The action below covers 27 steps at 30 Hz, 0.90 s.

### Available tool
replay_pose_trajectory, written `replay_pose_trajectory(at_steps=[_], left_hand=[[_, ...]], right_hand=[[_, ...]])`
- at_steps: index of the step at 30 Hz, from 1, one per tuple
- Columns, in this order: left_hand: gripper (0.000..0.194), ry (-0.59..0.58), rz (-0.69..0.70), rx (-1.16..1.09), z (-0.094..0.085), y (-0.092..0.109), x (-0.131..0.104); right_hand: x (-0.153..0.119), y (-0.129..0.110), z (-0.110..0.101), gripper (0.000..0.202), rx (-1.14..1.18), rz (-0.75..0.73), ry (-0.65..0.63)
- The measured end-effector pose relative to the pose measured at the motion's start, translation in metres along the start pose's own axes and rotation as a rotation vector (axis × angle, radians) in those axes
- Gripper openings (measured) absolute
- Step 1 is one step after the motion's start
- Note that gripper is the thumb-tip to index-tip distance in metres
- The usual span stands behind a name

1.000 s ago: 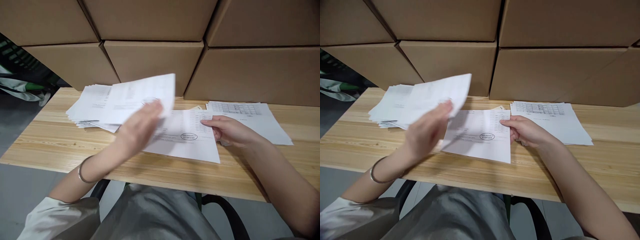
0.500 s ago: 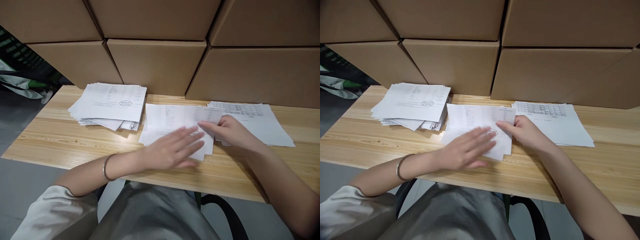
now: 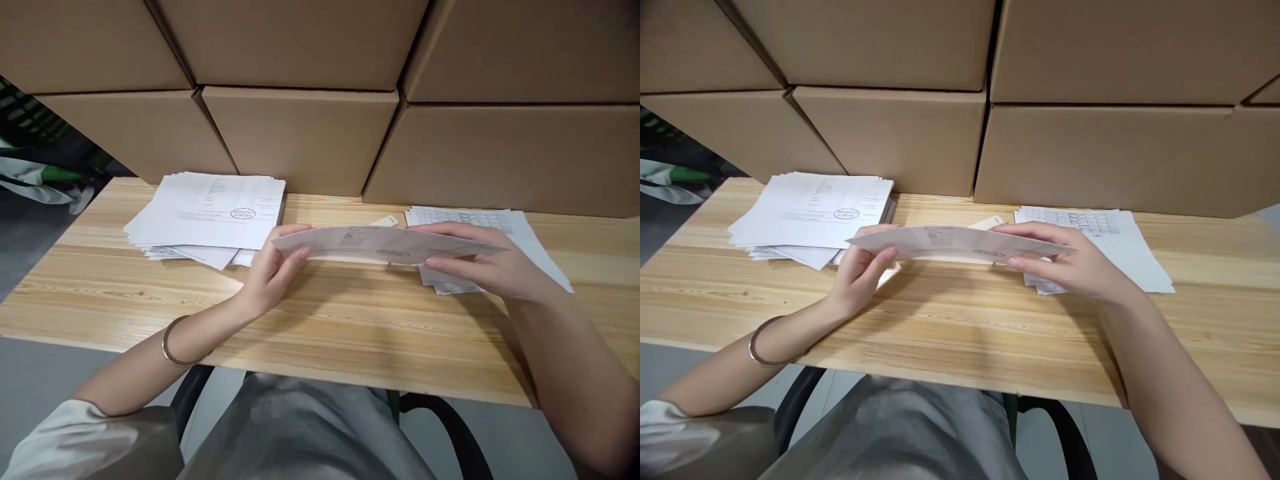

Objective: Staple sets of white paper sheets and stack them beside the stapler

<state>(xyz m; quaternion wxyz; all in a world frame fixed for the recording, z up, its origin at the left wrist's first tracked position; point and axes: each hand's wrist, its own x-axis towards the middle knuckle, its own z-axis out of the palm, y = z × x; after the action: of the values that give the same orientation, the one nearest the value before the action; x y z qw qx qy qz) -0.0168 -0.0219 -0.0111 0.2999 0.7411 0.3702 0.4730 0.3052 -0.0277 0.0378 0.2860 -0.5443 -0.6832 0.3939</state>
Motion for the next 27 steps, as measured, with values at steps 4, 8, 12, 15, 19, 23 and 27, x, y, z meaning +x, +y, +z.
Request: replay_pose_trajectory(at_steps=[4,8,12,15,19,23,27], left_hand=[[0.028,-0.097,-0.077,0.037,0.004,-0.003,-0.004],[0.037,-0.075,-0.141,0.049,0.005,-0.003,0.000],[0.038,-0.100,-0.182,0.031,0.001,-0.001,0.004],[0.039,-0.121,-0.249,-0.029,-0.005,0.004,0.006],[0.037,-0.236,-0.379,-0.229,-0.006,0.007,0.004],[0.036,-0.268,-0.494,-0.395,0.001,0.000,-0.002],[0.034,-0.239,-0.575,-0.527,0.006,-0.001,-0.003]], right_hand=[[0.002,0.006,0.004,0.038,0.014,0.099,-0.143],[0.002,0.010,0.012,0.037,0.043,0.136,-0.097],[0.002,0.007,0.013,0.034,0.027,0.066,-0.077],[0.000,0.006,0.006,0.037,0.059,0.086,-0.070],[-0.006,0.005,-0.003,0.038,0.108,0.213,-0.158],[-0.010,0.007,-0.005,0.037,0.115,0.263,-0.228],[-0.007,0.017,-0.013,0.036,0.087,0.285,-0.268]])
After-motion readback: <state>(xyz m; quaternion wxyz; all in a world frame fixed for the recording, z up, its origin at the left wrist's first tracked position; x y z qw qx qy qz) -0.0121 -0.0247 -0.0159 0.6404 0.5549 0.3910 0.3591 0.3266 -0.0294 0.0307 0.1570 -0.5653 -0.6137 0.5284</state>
